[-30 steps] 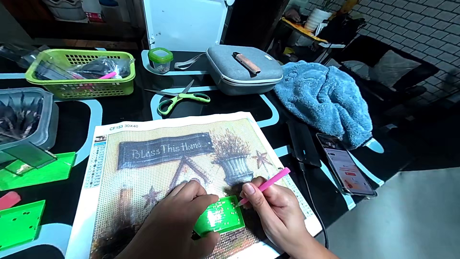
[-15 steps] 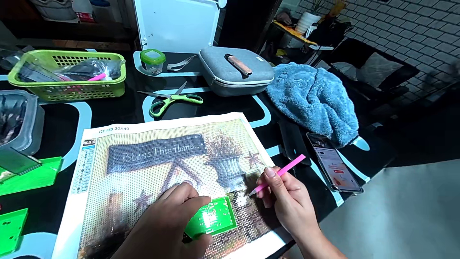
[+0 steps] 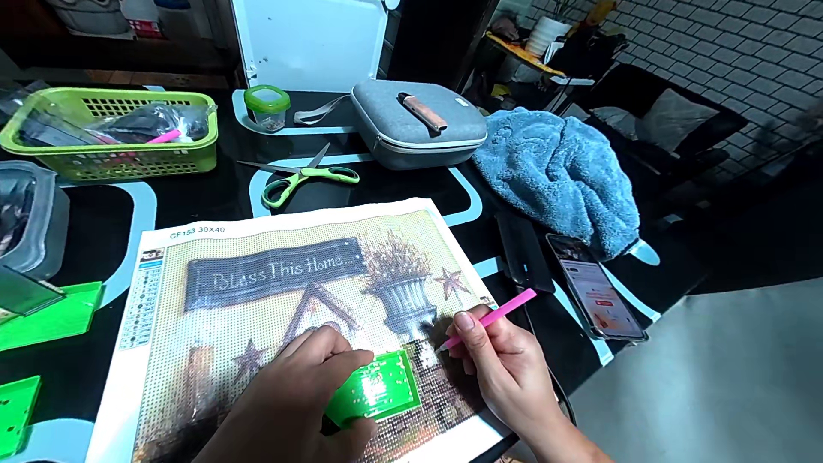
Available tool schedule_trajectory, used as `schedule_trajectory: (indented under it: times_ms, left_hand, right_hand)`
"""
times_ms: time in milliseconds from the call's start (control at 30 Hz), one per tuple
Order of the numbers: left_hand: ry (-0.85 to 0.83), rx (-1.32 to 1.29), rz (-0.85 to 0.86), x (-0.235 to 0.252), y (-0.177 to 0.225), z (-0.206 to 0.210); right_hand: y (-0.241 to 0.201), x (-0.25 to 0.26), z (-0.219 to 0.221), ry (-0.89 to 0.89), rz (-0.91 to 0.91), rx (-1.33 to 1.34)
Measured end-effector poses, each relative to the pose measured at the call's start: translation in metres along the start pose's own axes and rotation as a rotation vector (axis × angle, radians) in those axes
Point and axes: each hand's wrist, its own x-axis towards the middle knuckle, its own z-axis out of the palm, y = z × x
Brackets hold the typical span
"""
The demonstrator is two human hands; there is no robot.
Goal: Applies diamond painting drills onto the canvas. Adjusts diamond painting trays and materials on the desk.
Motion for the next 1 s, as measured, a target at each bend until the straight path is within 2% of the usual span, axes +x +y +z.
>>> schedule_trajectory:
  times_ms: [467,633,767,867,1000]
  left_hand:
    - [0.038,0.017,0.034,-0.001,-0.004,0.004]
    - [0.038,0.004,0.022,-0.001,-0.002,0.003]
    - [0.058,0.023,0.024,-0.001,-0.003,0.005]
    - [0.099,0.037,0.051,-0.001,-0.005,0.008]
    - [0.128,0.044,0.070,-0.002,-0.008,0.012]
  right_hand:
    - [0.000,-0.001,0.001,-0.015,-0.065,-0.086]
    - [-0.009,0.006,-0.003,-0.022,0.081,0.030]
    - [-0.023,0.007,0.014,-0.073,-0.015,0.194]
    - [-0.025,0.008,0.028,-0.138,-0.092,0.143]
    - [-0.021,0.009,0.034,-0.136,-0.106,0.043]
